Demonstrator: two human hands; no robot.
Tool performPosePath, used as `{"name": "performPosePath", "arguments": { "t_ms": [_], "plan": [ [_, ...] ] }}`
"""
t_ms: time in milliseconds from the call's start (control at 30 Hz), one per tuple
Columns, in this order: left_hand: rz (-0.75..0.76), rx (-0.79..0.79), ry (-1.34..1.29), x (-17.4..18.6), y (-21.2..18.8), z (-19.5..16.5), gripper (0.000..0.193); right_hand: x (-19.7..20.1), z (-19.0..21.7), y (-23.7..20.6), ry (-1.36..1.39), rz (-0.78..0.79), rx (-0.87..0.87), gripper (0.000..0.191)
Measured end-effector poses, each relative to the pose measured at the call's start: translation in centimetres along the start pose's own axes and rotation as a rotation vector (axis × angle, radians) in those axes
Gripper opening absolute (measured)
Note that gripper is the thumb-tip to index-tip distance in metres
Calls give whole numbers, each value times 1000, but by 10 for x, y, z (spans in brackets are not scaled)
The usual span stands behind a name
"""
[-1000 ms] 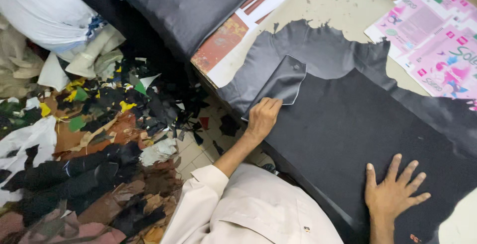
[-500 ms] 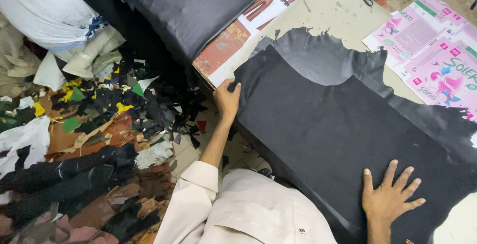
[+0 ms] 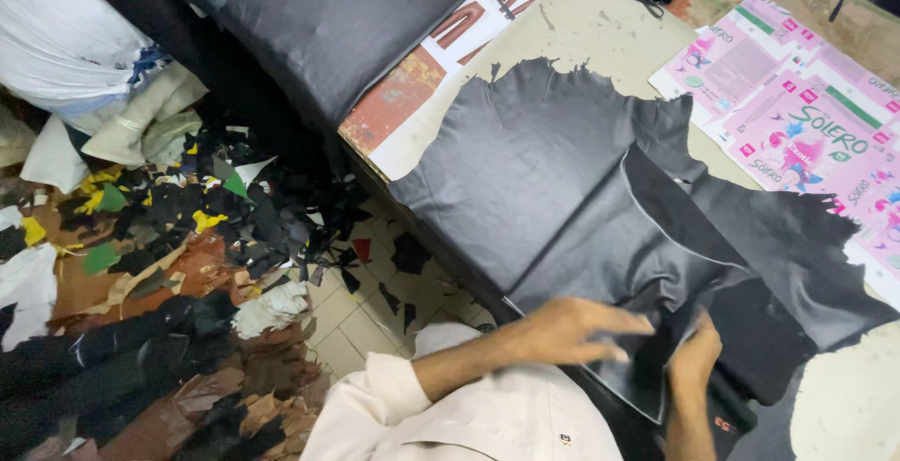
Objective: The person places paper patterns on a black fabric, traces the outline with chalk, and cuts the fabric along the marked lines using a rotary cutter. The person then removes the cut piece and scrap fabric from the table.
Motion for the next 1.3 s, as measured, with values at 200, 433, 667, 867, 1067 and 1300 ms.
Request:
{"name": "performPosePath", "arguments": {
  "t_ms": [200,433,667,867,1067,1300],
  "plan": [
    [-1127,383,792,142,-102,75,71,197,-25,73,1014,83,-19,11],
    [-1156,664,70,109,-182,165,69,241,-39,19,-46,-446,204,25],
    [-980,844,-212,51,-187,133,59,99,44,-81,-300,-125,508,56],
    [-585,960,-337,19,-179,95,52,72,162,-87,-587,235,706,78],
    [-428,659,-533,66,-123,-25,37,2,220,-60,-1144,315,1052,136],
    [-612,279,-597,264,-97,-124,30,-81,277,54,-977,702,955,62]
  ]
}}
Point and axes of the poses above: each hand's wrist, its own y-axis towards the middle knuckle, its own x-axis out of the back of the hand, z = x × y, the point moved 4 cm from there along y, towards the middle knuckle, and after that the axes turned 9 degrees about -x, right-handed, at the moved point
